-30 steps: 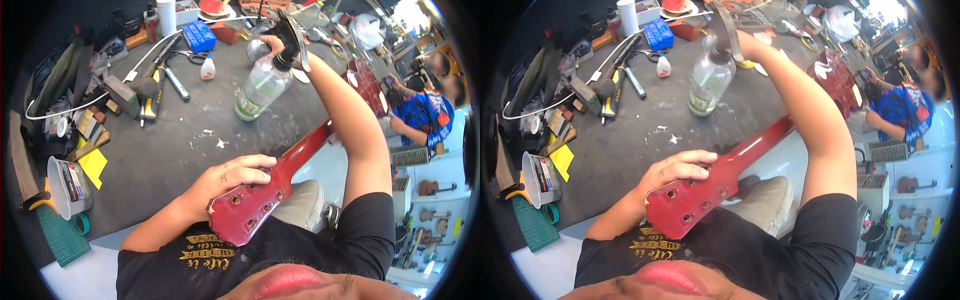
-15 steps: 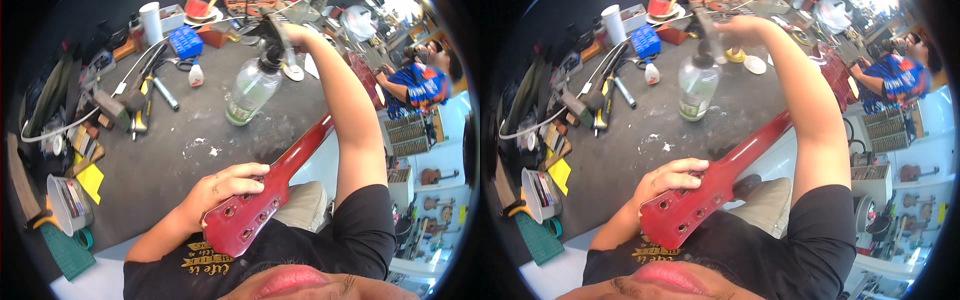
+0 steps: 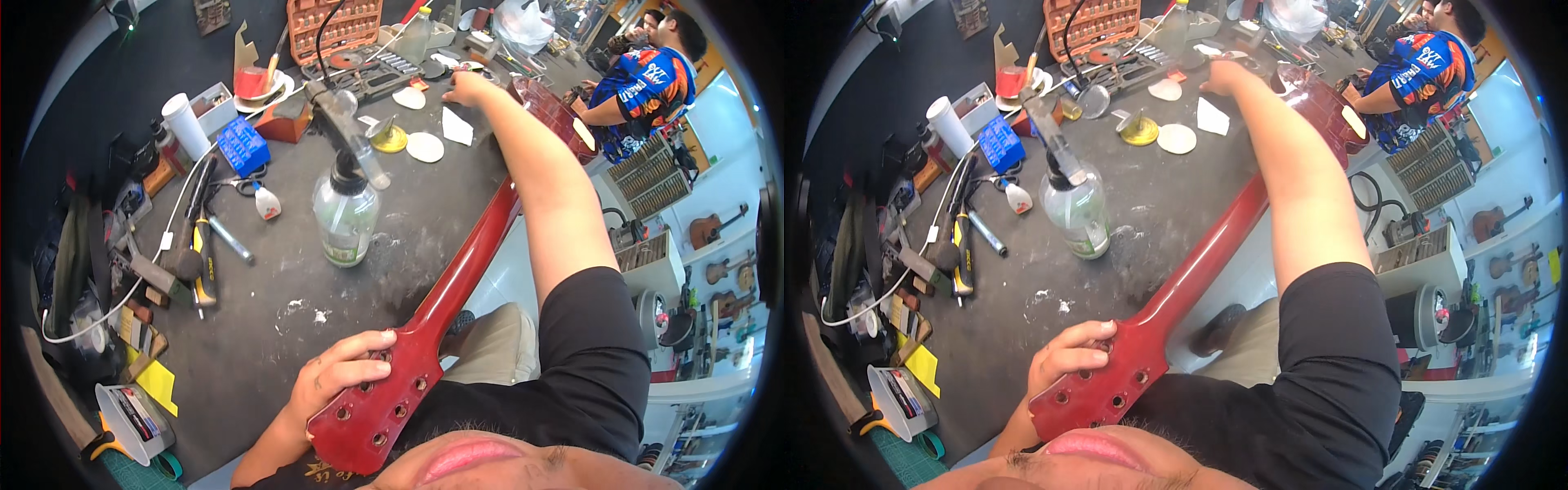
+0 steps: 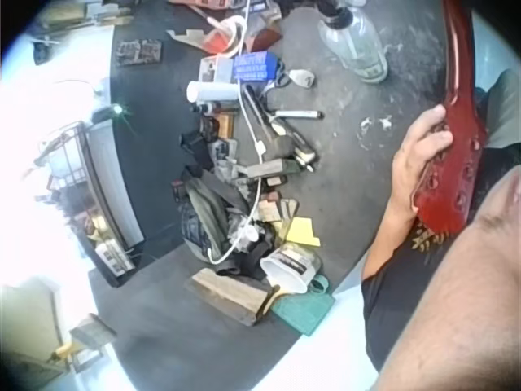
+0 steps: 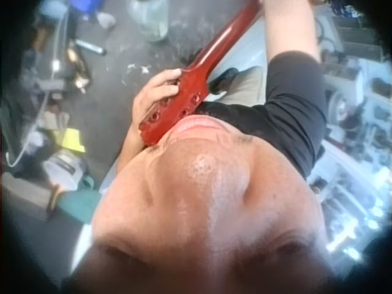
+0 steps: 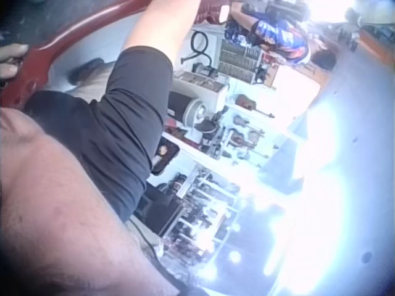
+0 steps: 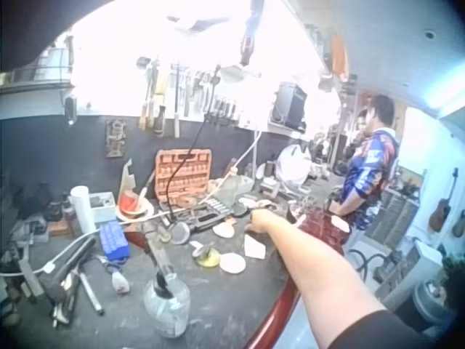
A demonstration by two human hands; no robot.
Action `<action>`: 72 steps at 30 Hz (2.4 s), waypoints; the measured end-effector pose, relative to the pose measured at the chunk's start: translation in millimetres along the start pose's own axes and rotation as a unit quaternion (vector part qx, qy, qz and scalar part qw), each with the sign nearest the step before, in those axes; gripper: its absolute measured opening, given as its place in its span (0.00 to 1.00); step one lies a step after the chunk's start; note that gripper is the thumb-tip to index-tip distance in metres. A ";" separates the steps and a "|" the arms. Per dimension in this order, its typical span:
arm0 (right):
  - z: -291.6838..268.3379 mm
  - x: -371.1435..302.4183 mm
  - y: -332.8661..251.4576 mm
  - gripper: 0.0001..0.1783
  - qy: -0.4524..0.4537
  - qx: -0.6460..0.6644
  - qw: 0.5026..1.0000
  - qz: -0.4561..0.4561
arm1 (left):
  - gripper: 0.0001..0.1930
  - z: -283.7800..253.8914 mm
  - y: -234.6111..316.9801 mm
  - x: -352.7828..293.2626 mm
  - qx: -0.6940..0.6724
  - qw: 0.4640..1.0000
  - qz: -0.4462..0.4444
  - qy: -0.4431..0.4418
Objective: The person polishes the neck and headstock of a red electric guitar using a circular pad and a cloth.
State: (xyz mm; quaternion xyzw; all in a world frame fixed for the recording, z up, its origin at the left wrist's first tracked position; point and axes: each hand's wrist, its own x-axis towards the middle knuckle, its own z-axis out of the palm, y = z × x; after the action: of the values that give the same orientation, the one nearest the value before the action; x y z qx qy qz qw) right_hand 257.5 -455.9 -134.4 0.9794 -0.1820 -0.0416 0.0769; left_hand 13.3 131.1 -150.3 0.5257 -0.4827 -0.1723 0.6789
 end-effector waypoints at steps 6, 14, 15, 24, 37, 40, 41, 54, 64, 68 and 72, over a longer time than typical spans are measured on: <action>8.4 11.5 21.2 0.26 0.096 0.128 0.987 0.016 | 0.24 1.9 3.9 5.2 -0.015 0.999 -0.017 -0.030; -63.2 -73.4 -81.4 0.24 -0.079 0.200 0.943 -0.255 | 0.23 5.8 4.3 2.6 0.013 1.000 -0.014 -0.012; -60.2 -75.8 -86.3 0.29 -0.115 0.225 0.922 -0.295 | 0.23 5.8 4.5 1.8 0.016 1.000 -0.011 -0.008; -34.3 -88.1 -105.1 0.15 -0.003 0.482 0.870 -0.103 | 0.23 5.0 1.8 -0.4 0.026 1.000 -0.005 -0.004; -32.6 -134.9 -114.7 0.12 0.104 0.551 0.823 -0.091 | 0.22 2.1 0.7 -2.9 0.023 1.000 -0.006 0.017; -51.3 -165.3 -133.7 0.14 0.138 0.319 0.896 -0.278 | 0.23 -1.0 6.7 3.3 0.015 0.999 0.031 -0.024; -64.3 -182.3 -138.0 0.17 0.085 0.233 0.924 -0.292 | 0.23 -3.3 4.8 2.4 0.021 0.999 0.031 -0.022; -51.4 -281.5 -47.7 0.14 0.136 0.356 0.914 -0.139 | 0.24 2.2 -5.5 -3.8 0.016 0.999 0.042 -0.008; 40.2 -409.0 -72.2 0.08 0.327 0.706 0.623 -0.078 | 0.24 -2.4 2.3 3.0 0.002 0.999 0.015 -0.050; -17.0 -423.5 -92.3 0.07 0.305 0.596 0.737 -0.095 | 0.24 3.5 -0.9 2.7 0.011 0.999 -0.016 -0.040; -118.5 -423.0 -114.9 0.10 0.287 0.278 0.819 -0.412 | 0.21 19.6 -21.3 -15.3 -0.045 0.997 -0.017 0.059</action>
State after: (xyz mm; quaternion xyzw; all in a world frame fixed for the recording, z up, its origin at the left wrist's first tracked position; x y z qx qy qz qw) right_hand -82.8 -180.4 -14.2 0.9105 0.2646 0.2662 -0.1738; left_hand -4.5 123.4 -176.7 0.5120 -0.4244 -0.1736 0.7263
